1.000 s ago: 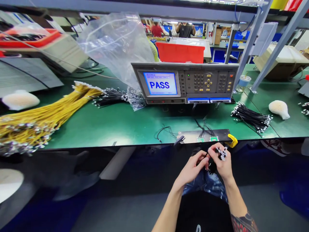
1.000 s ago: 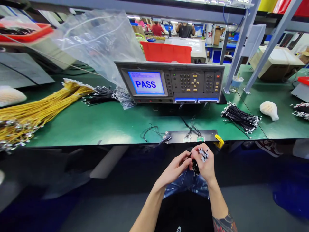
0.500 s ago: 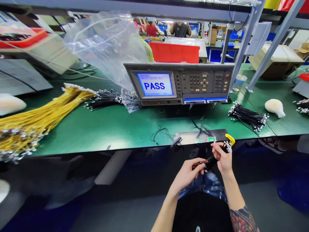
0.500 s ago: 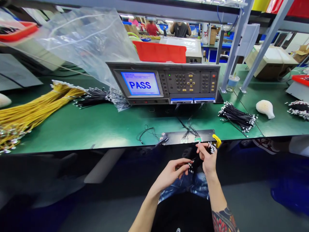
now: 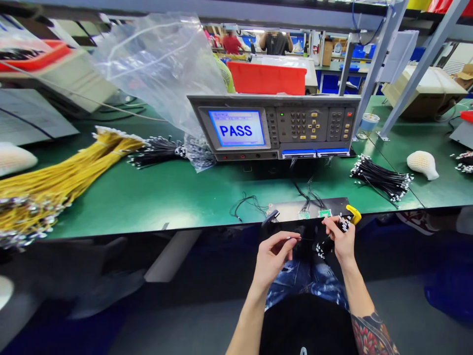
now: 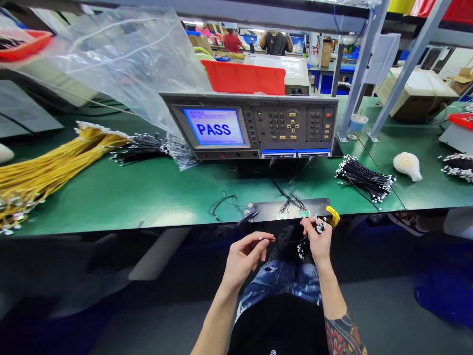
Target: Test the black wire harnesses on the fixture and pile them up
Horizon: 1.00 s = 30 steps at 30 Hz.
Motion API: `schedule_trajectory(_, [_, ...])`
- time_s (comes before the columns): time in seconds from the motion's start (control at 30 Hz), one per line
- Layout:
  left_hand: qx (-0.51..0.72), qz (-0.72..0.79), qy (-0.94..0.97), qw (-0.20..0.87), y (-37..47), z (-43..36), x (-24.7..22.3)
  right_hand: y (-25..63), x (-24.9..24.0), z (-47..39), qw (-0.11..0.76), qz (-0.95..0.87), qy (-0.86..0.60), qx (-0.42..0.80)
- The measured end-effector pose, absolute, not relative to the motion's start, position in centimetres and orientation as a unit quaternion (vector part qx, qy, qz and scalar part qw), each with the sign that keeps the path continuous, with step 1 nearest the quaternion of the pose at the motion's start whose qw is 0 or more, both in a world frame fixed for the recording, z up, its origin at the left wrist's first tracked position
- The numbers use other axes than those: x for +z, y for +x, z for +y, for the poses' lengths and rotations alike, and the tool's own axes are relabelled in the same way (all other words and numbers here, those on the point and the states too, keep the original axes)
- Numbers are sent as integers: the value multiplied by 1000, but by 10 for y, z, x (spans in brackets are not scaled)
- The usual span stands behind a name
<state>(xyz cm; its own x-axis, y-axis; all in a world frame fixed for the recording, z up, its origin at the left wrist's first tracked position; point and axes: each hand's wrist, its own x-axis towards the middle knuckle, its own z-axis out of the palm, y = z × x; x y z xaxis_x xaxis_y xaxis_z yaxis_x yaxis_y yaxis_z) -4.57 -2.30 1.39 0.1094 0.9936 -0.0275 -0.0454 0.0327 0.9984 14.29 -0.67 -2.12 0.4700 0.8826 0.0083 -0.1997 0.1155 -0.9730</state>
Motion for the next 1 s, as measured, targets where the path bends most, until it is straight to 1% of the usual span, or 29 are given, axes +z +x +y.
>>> schedule_trajectory(0.13, [476,424,467,613,-33,-21,6,143,-20,-7,671,-313,-532,411])
schedule_trajectory(0.37, [485,381,395,681,-17,-16,4,139,-14,-7,672,-292,-529,428])
schedule_trajectory(0.43, [487,390,399,672,-12,-14,4,136,-12,-7,682,-280,-522,428])
schedule_trajectory(0.57, [500,436,423,617,1,-7,-1,130,-12,-6,705,-258,-517,411])
schedule_trajectory(0.73, [523,493,432,544,12,1,-7,130,-14,-6,704,-262,-515,413])
schedule_trajectory(1.0, [541,500,437,517,10,1,-7,133,-18,-7,705,-274,-509,411])
